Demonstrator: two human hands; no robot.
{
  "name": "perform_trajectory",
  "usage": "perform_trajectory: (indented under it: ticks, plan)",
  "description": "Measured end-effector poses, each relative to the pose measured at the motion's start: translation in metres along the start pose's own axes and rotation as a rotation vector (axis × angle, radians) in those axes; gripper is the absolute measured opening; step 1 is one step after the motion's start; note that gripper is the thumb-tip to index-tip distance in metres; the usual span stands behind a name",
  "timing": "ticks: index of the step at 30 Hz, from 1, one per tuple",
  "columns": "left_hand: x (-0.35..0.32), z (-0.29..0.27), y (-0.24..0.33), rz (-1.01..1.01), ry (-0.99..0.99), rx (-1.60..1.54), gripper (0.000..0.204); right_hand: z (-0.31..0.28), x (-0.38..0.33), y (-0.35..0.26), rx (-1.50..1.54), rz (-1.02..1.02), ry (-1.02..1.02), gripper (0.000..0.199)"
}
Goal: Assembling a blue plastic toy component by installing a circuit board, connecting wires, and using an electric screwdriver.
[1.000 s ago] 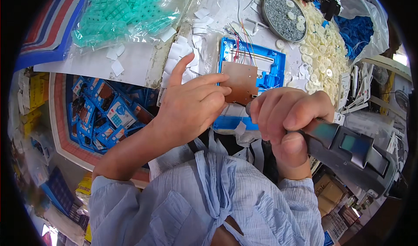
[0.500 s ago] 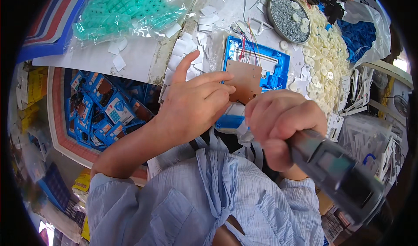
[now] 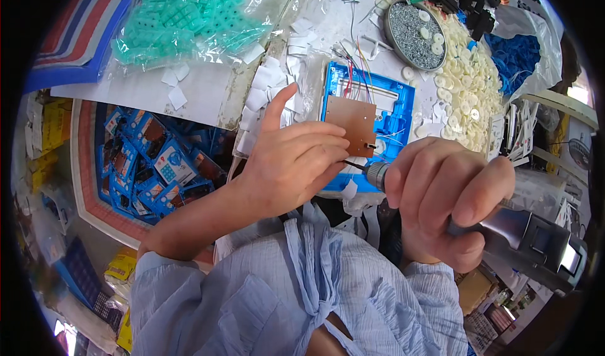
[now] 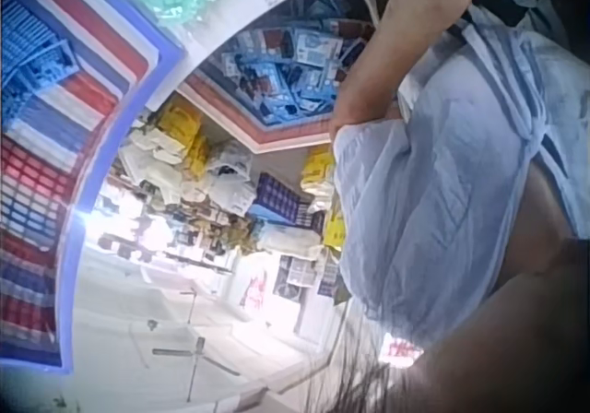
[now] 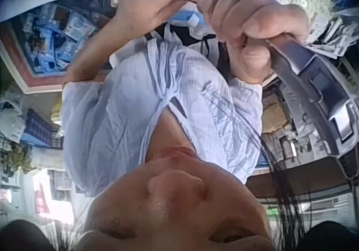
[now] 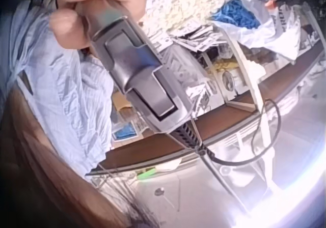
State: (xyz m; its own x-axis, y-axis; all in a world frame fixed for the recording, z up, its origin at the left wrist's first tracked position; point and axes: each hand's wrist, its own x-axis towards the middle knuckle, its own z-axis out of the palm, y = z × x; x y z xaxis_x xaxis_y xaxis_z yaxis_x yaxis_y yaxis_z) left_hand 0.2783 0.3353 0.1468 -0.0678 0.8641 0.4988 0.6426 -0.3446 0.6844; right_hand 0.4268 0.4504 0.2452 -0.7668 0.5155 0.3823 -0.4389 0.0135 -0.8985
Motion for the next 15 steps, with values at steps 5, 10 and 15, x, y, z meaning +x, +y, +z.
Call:
perform_trajectory:
  ticks: [5, 10, 15]
  plan:
    - [-0.001, -0.003, -0.006, 0.015, -0.005, 0.012, 0.017, 0.001, 0.003, 0.004, 0.025, 0.014, 0.019, 0.031]
    - [-0.004, -0.018, -0.003, -0.086, -0.111, 0.167, 0.03, 0.002, 0.016, 0.021, -0.087, 0.016, 0.146, 0.026]
    - [-0.012, -0.008, -0.001, -0.037, -0.119, 0.262, 0.029, -0.007, 0.024, 0.046, -0.144, 0.005, 0.083, 0.027]
